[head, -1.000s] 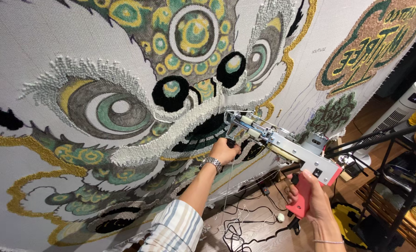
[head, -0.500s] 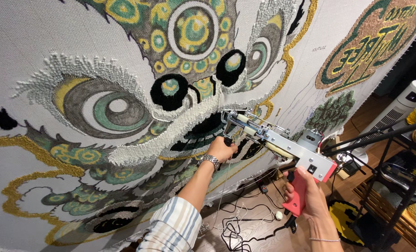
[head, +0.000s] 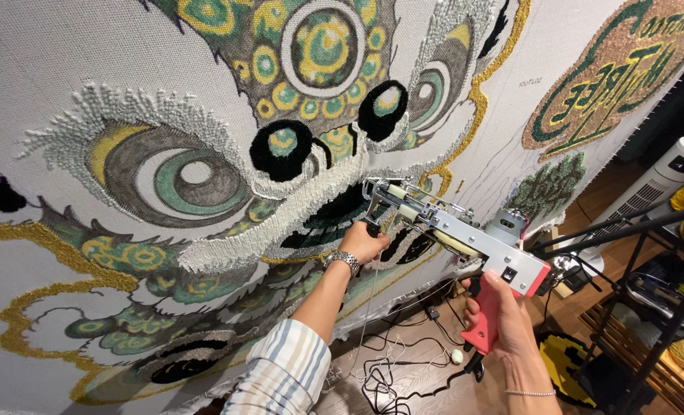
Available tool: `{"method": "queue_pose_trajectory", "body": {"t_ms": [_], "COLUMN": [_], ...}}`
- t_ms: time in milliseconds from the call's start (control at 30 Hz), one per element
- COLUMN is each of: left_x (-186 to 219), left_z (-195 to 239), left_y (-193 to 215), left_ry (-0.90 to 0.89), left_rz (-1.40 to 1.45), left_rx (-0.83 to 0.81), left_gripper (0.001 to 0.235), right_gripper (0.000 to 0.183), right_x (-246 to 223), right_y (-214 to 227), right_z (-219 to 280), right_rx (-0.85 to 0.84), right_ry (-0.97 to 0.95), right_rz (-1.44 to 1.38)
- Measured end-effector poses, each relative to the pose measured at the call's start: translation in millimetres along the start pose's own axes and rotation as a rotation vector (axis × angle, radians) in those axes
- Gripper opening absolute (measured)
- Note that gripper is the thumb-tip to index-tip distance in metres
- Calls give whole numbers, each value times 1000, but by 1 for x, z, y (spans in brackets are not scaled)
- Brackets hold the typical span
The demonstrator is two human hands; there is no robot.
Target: The person uses a handheld tufting gun to apply white yarn into a large canvas featuring a stylized lion face design. They guide the tool along the contours of the design, filling in the white areas around the eyes and mouth.
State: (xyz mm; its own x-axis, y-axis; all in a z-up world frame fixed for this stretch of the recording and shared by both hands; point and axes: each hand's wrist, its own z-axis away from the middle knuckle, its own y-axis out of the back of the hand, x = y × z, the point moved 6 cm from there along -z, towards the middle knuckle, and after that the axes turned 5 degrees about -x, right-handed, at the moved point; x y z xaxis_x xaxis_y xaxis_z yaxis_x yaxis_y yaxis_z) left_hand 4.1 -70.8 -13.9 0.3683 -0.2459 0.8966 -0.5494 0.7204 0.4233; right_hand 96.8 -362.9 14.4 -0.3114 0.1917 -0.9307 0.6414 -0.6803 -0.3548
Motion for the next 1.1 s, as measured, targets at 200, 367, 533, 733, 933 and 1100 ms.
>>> {"method": "queue_pose_trajectory", "body": {"t_ms": [200, 367, 533, 733, 933, 1100], "left_x": [-5, -6, -9, 2, 12, 13], "left_z": [-14, -7, 11, 32, 29, 28], "left_y": [6, 24, 59, 96, 105, 107], "left_ry": [-43, -19, -13, -50, 34, 14], "left_rz": [29, 5, -317, -499, -578, -596], "left_rx": [-7, 81, 294, 506, 463, 499], "left_gripper": [28, 36, 36, 33, 27, 24], "right_gripper": [41, 38, 32, 27, 30, 29], "right_x": [-12, -14, -1, 12, 21, 26], "right_y": [-20, -38, -54, -73, -73, -76], "right_z": [4, 3, -2, -3, -4, -8], "right_rx": [70, 91, 84, 5, 39, 15], "right_ry": [41, 104, 162, 243, 74, 151], "right_rz": [-2, 54, 137, 183, 233, 168]}}
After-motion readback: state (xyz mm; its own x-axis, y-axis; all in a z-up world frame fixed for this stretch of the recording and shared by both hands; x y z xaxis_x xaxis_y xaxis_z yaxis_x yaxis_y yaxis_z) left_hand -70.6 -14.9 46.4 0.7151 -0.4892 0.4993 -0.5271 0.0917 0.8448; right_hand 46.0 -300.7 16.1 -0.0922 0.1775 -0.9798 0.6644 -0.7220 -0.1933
